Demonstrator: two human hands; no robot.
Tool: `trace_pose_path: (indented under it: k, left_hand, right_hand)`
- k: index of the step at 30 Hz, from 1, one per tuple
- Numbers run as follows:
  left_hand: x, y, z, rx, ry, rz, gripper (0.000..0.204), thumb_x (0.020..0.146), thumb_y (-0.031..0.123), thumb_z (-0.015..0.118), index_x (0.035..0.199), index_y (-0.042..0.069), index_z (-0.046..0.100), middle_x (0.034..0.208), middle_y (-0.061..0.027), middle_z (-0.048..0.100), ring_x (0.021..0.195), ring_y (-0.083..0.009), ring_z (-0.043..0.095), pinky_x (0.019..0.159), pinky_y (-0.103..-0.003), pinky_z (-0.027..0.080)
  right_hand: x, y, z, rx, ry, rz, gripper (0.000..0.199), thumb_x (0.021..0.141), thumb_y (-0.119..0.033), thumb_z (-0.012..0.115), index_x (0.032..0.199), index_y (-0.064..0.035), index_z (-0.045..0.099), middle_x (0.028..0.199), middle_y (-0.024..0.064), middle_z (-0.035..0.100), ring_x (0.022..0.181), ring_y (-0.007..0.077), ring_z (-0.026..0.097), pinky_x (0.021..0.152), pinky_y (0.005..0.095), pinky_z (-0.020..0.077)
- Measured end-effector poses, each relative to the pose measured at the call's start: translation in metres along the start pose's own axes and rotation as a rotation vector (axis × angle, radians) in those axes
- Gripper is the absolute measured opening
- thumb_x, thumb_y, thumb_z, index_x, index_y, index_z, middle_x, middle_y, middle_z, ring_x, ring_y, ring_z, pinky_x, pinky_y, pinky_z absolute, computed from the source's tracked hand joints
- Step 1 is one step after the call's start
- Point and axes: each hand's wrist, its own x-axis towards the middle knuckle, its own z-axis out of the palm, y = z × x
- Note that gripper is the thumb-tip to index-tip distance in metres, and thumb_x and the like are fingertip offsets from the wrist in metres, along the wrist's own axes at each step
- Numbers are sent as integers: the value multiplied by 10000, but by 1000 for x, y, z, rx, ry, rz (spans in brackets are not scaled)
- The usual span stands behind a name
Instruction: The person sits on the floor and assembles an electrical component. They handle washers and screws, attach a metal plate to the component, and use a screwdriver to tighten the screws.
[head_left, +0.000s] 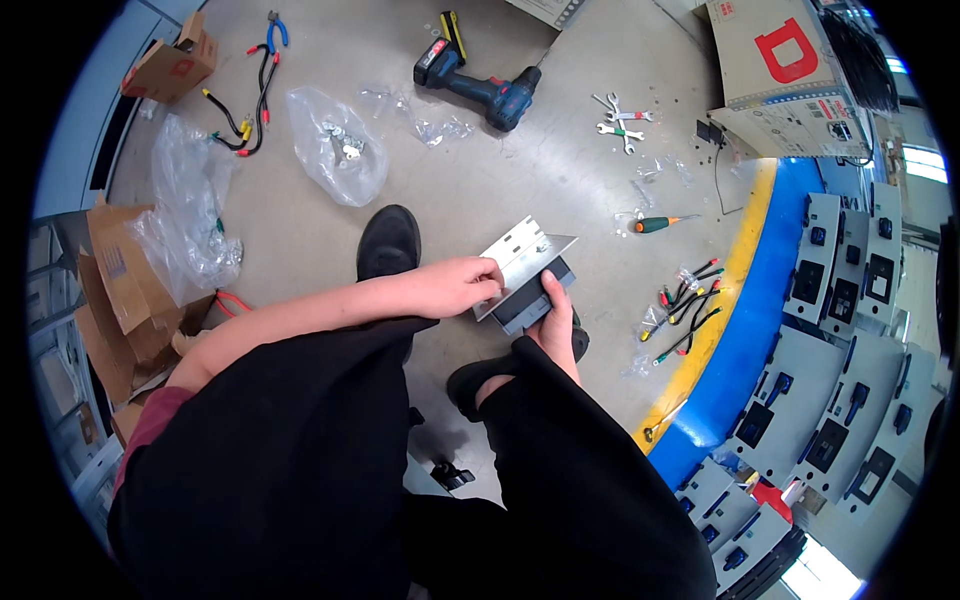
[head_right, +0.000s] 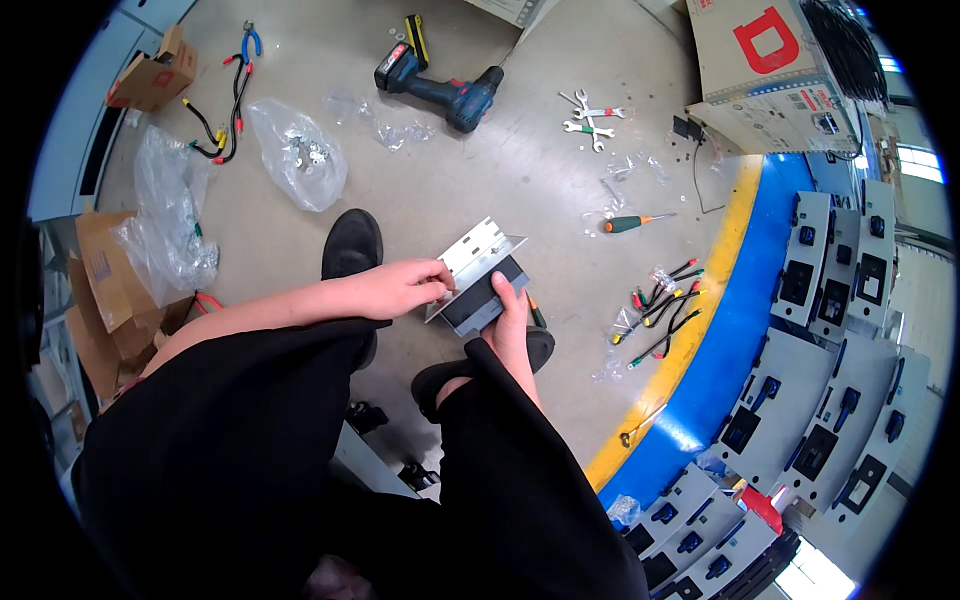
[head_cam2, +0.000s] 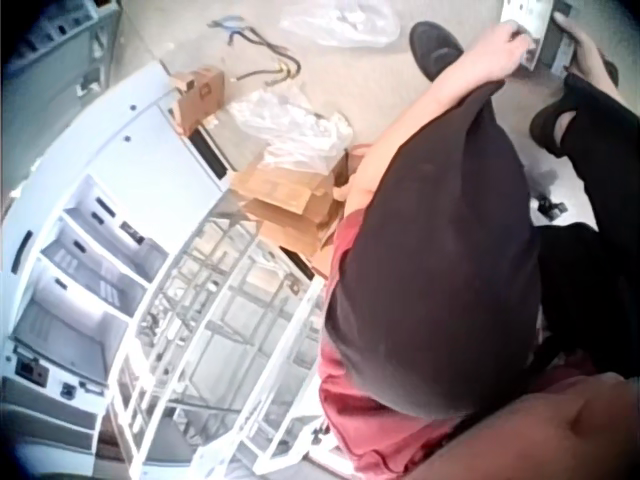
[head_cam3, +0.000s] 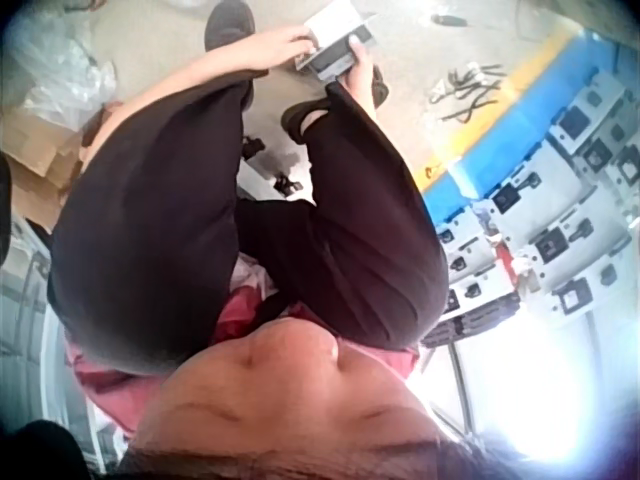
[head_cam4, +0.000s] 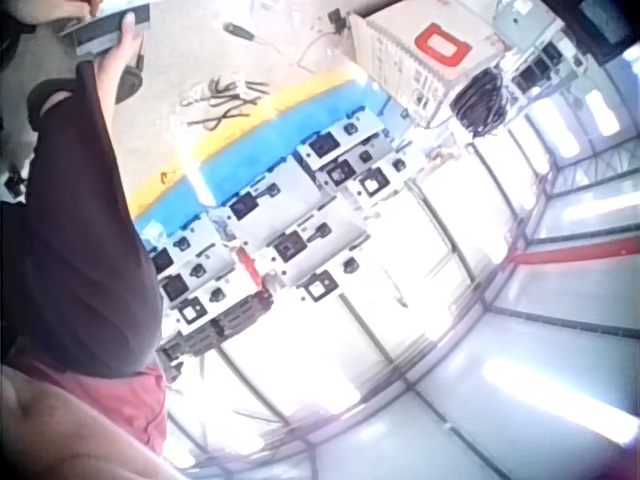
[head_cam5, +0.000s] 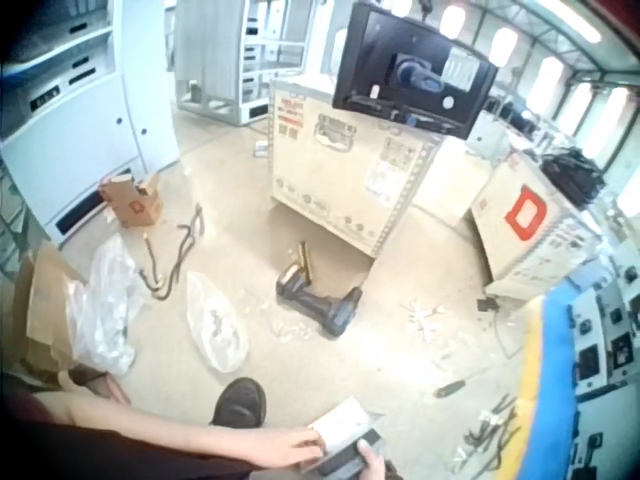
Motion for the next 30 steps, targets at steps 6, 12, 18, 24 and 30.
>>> trace_pose_path:
  k: [6, 12, 18, 24, 30]
  left_hand:
    - [12, -26, 6, 80, 88, -106, 184, 993, 147, 642, 1071, -18, 662, 862, -79, 700, 779, -159, 663, 725, -323, 541]
    - [15, -37, 5, -14, 139, -162, 200, 1021, 149, 632, 915, -21, 642, 754, -65, 673, 688, -140, 654, 646, -301, 542]
    - [-3, -28, 12, -73, 171, -269, 208, 1045, 144, 577, 928, -27, 597, 730, -73, 661, 601, -165, 680, 528, -315, 535]
    - [6, -48, 12, 76, 187, -281, 245, 1038, 185, 584, 876, 1, 595, 670, -79, 656, 577, -170, 655, 586, -339, 539]
    - [13, -56, 14, -116, 99, -402, 233, 1025, 240, 596, 943, 22, 606, 757, -109, 675, 644, -194, 680, 644, -378, 603]
  right_hand:
    - [6, 12, -10, -72, 73, -71, 537, 957, -276, 709, 1383, -9, 520, 1247, 109, 653, 1165, 234, 640, 1027, 394, 510]
    - [21, 15, -5, -103, 94, -71, 588, 904, -248, 782, 1361, -1, 506, 1210, 125, 644, 1115, 233, 654, 994, 398, 535]
    - [32, 16, 3, -178, -4, -16, 635, 883, -186, 815, 1388, 17, 486, 1233, 150, 632, 1137, 245, 646, 994, 382, 537]
    - [34, 22, -1, -156, 21, 82, 608, 900, -211, 804, 1367, 10, 483, 1240, 149, 629, 1130, 248, 656, 981, 393, 549]
    - [52, 38, -32, -199, -10, 109, 763, 866, -298, 842, 1435, 7, 436, 1301, 191, 597, 1192, 290, 630, 1041, 434, 527]
